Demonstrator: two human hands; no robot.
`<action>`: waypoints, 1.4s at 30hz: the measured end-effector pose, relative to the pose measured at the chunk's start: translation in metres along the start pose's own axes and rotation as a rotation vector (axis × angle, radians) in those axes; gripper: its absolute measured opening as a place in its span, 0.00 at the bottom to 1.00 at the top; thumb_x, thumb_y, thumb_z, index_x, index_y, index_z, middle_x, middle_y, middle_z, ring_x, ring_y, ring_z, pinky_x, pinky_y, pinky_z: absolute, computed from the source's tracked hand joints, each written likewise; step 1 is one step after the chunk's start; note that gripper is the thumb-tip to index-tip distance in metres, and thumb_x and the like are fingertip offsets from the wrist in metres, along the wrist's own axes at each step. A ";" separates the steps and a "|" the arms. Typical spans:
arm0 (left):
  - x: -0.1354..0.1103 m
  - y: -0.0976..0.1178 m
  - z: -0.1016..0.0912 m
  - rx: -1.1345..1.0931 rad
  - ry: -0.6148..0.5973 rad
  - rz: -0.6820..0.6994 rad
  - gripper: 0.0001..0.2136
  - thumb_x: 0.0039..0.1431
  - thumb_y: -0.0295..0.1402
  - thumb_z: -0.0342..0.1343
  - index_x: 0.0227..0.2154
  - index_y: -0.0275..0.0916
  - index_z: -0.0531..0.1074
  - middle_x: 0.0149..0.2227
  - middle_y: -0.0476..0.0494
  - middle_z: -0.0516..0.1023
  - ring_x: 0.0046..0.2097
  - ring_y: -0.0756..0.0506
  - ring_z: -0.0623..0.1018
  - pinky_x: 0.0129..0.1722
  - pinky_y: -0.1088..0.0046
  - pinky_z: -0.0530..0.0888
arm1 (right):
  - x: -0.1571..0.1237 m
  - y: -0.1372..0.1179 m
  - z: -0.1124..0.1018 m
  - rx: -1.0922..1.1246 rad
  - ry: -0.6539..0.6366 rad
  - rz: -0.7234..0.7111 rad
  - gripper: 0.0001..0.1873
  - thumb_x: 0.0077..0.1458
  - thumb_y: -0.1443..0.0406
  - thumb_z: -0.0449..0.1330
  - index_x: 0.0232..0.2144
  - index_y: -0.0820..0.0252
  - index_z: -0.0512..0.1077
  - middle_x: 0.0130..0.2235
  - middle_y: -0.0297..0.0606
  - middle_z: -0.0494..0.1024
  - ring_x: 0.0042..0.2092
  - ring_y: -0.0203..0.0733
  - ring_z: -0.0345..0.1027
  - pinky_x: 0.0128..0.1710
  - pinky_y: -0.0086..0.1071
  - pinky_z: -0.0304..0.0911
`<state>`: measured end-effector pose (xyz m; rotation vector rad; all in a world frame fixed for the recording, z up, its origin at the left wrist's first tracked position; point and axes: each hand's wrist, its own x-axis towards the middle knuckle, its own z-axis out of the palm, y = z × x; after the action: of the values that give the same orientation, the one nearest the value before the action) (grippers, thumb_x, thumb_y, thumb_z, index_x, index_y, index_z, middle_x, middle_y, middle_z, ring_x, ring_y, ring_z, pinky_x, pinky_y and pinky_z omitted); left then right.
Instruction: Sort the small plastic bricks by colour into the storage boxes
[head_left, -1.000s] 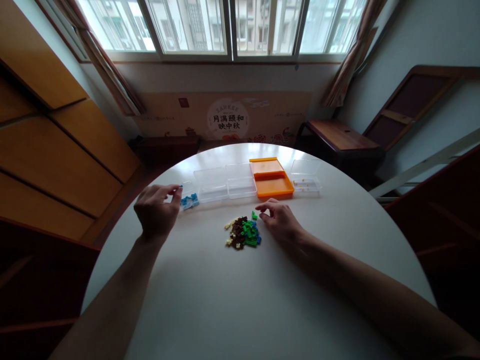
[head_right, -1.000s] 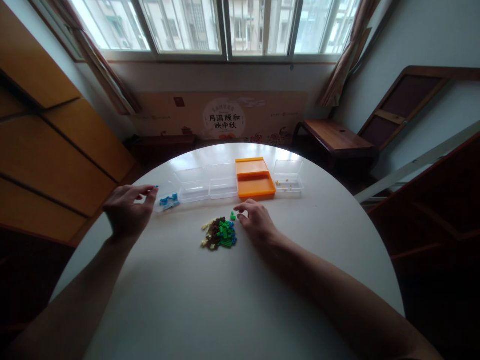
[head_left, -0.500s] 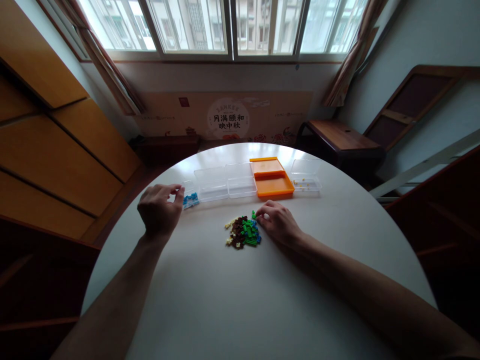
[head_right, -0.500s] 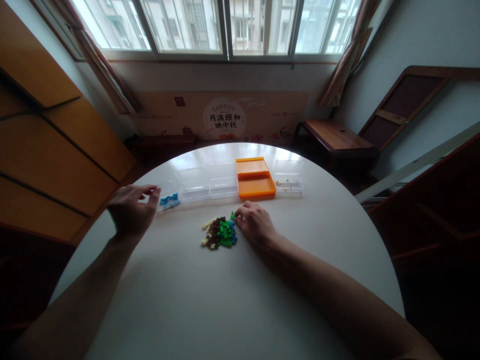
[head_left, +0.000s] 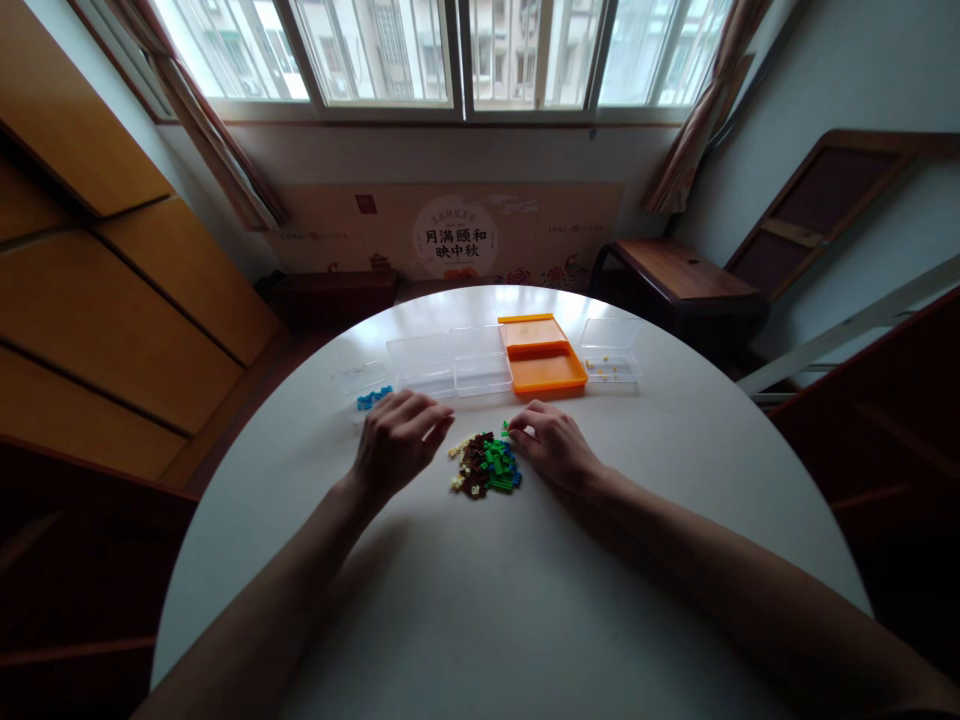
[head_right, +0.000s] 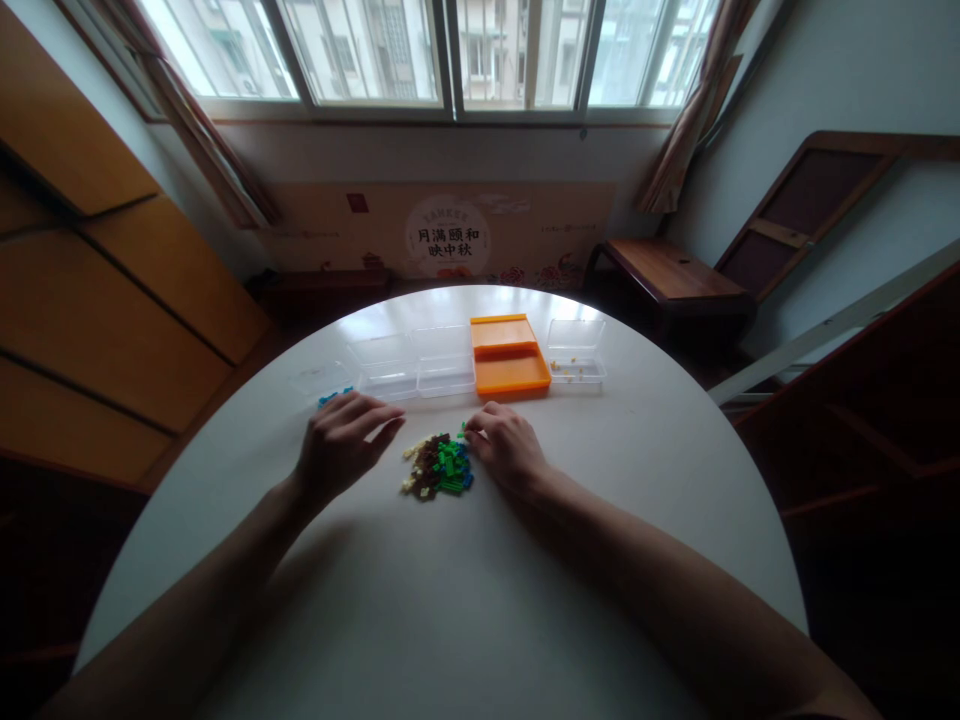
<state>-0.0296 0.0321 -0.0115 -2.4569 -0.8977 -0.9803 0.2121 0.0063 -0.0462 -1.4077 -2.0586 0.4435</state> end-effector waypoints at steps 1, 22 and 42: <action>0.001 0.005 0.001 -0.027 -0.026 0.046 0.02 0.59 0.30 0.56 0.33 0.41 0.74 0.29 0.49 0.77 0.31 0.48 0.72 0.34 0.70 0.68 | 0.001 -0.001 0.000 0.041 0.006 0.008 0.07 0.58 0.66 0.57 0.32 0.59 0.75 0.36 0.38 0.74 0.36 0.38 0.67 0.37 0.30 0.59; 0.004 0.002 0.007 -0.048 0.082 -0.033 0.02 0.59 0.30 0.57 0.34 0.41 0.75 0.28 0.50 0.76 0.31 0.49 0.70 0.35 0.71 0.66 | 0.007 -0.019 0.007 0.381 0.066 0.100 0.06 0.54 0.66 0.58 0.33 0.61 0.74 0.31 0.35 0.75 0.29 0.34 0.62 0.31 0.28 0.59; -0.009 -0.035 0.017 0.215 0.147 -0.456 0.10 0.60 0.37 0.55 0.35 0.38 0.78 0.30 0.43 0.78 0.34 0.42 0.73 0.36 0.66 0.68 | 0.002 -0.006 -0.002 0.262 0.069 0.064 0.07 0.52 0.69 0.59 0.34 0.59 0.76 0.32 0.35 0.74 0.30 0.33 0.63 0.32 0.28 0.59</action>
<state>-0.0495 0.0628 -0.0265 -2.0120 -1.4640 -1.1217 0.2085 0.0055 -0.0406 -1.3136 -1.8295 0.6571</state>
